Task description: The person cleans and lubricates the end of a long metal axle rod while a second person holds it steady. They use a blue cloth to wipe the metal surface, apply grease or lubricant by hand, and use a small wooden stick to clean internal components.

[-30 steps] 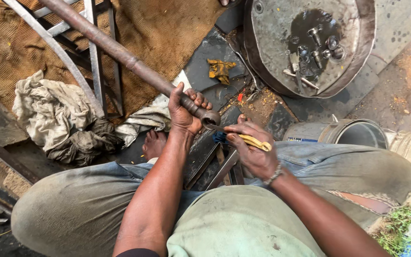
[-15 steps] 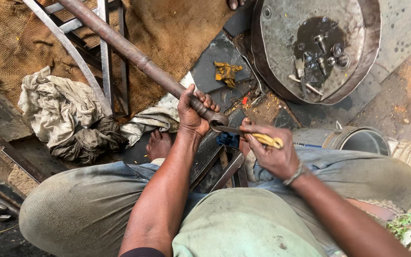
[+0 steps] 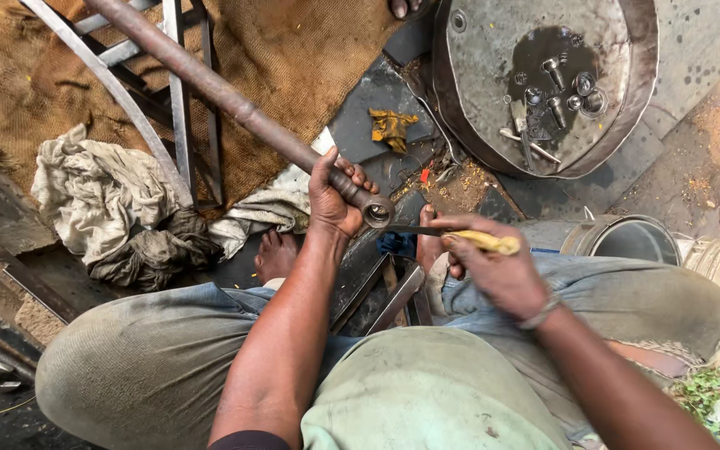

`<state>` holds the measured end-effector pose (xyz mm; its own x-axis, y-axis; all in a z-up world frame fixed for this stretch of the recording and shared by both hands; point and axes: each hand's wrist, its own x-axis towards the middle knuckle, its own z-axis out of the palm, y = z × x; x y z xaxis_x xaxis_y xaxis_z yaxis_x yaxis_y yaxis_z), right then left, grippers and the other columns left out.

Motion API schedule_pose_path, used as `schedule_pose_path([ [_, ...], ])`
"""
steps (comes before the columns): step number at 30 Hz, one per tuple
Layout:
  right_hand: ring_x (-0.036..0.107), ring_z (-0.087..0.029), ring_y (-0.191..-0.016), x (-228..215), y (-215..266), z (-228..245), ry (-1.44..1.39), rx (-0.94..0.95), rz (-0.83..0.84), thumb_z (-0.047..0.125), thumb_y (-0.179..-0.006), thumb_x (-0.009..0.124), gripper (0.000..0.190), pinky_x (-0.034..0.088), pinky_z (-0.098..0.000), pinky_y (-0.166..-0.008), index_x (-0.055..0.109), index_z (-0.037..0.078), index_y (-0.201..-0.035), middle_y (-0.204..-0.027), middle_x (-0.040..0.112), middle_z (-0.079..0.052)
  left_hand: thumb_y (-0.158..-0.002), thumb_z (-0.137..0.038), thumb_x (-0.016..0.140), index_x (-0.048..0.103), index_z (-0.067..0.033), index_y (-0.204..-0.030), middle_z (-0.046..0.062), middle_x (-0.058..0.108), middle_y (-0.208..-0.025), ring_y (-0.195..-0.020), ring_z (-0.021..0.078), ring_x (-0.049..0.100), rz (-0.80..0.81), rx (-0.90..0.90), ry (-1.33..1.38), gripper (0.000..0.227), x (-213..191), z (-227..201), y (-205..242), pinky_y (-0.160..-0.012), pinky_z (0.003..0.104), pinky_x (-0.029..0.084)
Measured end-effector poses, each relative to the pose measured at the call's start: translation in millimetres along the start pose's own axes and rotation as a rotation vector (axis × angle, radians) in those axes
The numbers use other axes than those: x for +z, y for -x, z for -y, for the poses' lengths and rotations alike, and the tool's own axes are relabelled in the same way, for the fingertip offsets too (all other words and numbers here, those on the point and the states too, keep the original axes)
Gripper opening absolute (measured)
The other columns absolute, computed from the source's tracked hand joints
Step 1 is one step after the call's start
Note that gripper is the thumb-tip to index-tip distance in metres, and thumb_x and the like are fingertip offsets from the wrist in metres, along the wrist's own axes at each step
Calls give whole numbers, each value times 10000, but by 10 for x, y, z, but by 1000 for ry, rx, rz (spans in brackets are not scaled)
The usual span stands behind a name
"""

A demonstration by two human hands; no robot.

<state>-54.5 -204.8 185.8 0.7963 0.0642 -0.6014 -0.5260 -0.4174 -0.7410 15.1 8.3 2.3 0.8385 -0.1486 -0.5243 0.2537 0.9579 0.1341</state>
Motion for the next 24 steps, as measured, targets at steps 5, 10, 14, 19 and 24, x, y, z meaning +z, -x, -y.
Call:
schedule_pose_path([
  [5, 692, -140, -982, -241, 16, 289, -322, -105, 469, 133, -926, 663, 480, 598, -290, -831, 620, 6, -1387, -1171, 727, -100, -805, -399, 790, 540, -151, -709, 46, 534, -608, -579, 205, 533, -5, -21, 46, 364, 17, 13, 14, -646, 429, 502],
  [10, 774, -147, -793, -155, -27, 556, 427, 170, 463, 269, -913, 652, 554, 636, -314, -750, 619, 253, -1466, -1140, 749, -57, -813, -399, 799, 551, -155, -733, 38, 540, -629, -601, 179, 548, -5, -9, 44, 357, 3, 14, 18, -670, 433, 510],
  [14, 758, -232, -921, -151, -31, 782, 956, -472, 428, 279, -872, 744, 447, 596, -379, -808, 704, 183, -1306, -1186, 777, -106, -808, -403, 803, 550, -158, -732, 32, 537, -631, -600, 175, 553, 10, -9, 45, 360, -12, 32, 12, -663, 430, 504],
  [19, 773, -268, -776, -49, -89, 1069, 1055, -426, 377, 274, -868, 697, 315, 611, -389, -691, 774, 174, -1157, -1005, 797, -95, -804, -399, 806, 540, -169, -725, 28, 522, -623, -591, 176, 545, -8, -13, 51, 360, -4, 21, -1, -651, 420, 495],
  [24, 755, -319, -721, 180, -286, 1432, 1350, -265, 371, 170, -872, 666, 178, 587, -449, -664, 794, 171, -996, -839, 769, -132, -802, -402, 801, 538, -156, -718, 43, 522, -619, -583, 186, 538, -1, -20, 44, 369, -5, 22, -1, -649, 421, 497],
])
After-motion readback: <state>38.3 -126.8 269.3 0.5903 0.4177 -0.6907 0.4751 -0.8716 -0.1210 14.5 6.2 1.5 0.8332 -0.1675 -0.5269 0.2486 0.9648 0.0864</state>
